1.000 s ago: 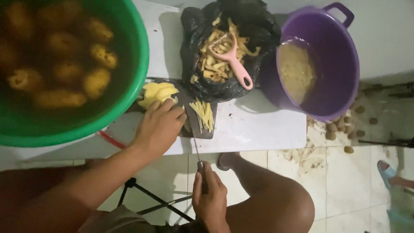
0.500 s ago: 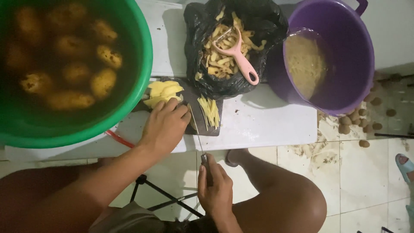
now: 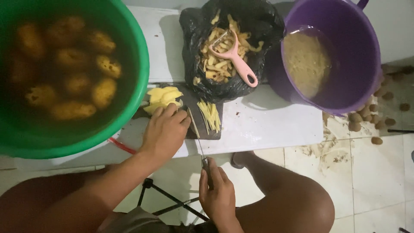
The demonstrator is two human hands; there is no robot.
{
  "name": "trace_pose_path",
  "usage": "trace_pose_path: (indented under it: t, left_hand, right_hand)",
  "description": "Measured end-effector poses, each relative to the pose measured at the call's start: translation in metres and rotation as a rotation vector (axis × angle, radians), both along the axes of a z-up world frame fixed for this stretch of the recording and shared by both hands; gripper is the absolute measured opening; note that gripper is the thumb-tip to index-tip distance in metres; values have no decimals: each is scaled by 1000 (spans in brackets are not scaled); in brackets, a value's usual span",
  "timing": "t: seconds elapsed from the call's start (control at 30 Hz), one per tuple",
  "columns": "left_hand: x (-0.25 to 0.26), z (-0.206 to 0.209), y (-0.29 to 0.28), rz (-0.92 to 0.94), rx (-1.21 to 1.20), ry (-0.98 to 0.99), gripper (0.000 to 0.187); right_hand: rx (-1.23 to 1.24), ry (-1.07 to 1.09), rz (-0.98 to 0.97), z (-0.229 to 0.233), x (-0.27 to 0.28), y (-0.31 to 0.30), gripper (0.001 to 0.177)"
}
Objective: Slicing a peeled potato into thin strips for french fries using a kitchen knife on a small cutting board.
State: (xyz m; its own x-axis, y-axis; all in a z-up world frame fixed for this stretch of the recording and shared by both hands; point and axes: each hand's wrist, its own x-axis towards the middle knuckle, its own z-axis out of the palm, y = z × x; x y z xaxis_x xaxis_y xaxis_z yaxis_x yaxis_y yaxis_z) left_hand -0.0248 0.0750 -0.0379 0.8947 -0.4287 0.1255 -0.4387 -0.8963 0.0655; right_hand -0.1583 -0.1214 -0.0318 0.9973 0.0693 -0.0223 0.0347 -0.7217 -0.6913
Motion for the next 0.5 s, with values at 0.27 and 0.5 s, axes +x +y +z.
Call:
trace_pose_path:
  t: [0.27, 0.5]
  left_hand:
    - [-1, 0, 0, 8, 11, -22, 13]
    - [-3, -8, 1, 19, -3, -87, 29]
  right_hand:
    - [-4, 74, 12, 14, 11, 5, 43]
    - [1, 48, -18, 17, -2, 1, 35]
